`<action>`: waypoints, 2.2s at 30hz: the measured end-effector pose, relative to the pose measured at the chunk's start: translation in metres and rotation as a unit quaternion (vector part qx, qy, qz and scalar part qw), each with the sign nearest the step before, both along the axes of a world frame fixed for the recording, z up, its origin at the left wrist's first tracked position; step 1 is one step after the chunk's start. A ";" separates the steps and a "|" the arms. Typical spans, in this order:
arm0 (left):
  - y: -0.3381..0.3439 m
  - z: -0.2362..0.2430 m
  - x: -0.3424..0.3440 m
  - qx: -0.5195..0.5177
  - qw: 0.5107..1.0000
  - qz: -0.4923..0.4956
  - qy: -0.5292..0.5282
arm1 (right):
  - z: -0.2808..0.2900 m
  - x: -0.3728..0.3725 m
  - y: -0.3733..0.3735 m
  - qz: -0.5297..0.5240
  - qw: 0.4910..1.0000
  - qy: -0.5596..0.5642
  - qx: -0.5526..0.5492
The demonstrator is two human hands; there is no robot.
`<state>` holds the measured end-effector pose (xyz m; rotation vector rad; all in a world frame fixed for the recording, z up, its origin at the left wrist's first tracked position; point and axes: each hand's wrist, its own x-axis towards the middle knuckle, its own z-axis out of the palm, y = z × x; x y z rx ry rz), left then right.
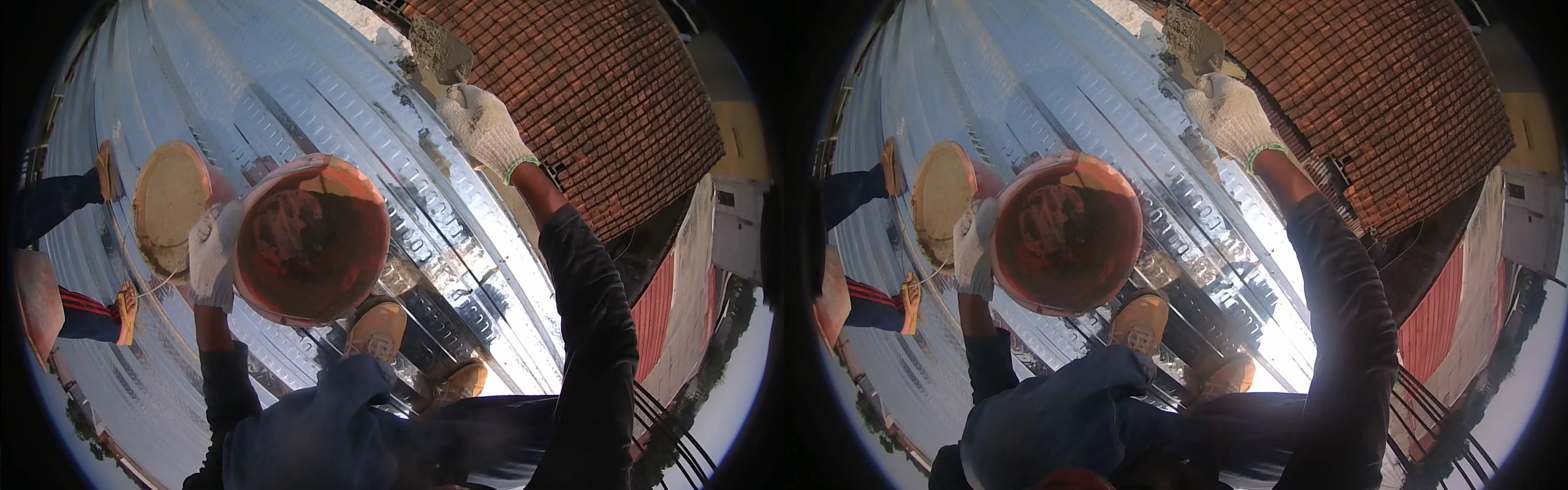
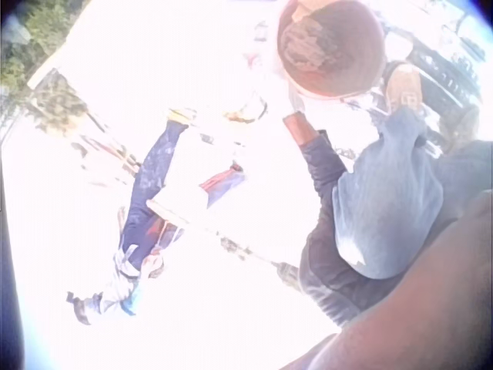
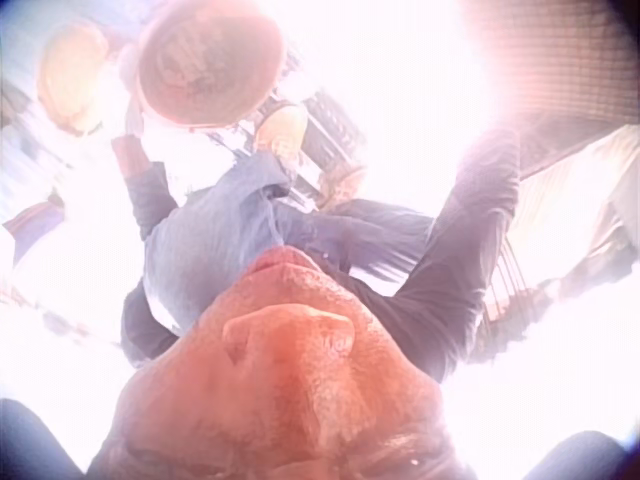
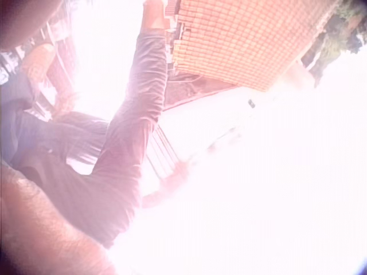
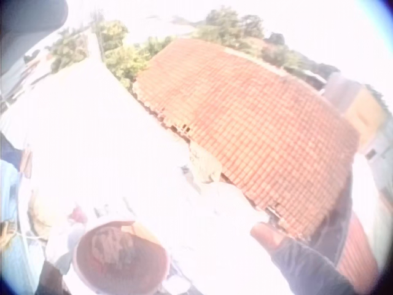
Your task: The person scoops cement from a bucket using a trowel and applies it to a metal roof surface. They repeatedly smooth the cement along the roof edge and between metal ribs, working in a continuous sequence.
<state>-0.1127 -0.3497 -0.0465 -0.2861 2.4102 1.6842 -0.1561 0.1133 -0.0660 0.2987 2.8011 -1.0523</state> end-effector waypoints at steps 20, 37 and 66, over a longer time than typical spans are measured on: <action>0.007 0.021 -0.012 -0.014 0.999 0.007 -0.042 | -0.070 -0.114 0.030 0.090 0.993 -0.065 -0.049; 0.006 0.014 -0.014 0.036 0.997 0.032 -0.059 | -0.051 -0.071 0.086 0.110 0.972 -0.202 -0.051; 0.023 0.018 0.003 -0.018 0.998 -0.054 0.007 | -0.030 0.215 0.161 0.073 0.983 -0.165 0.040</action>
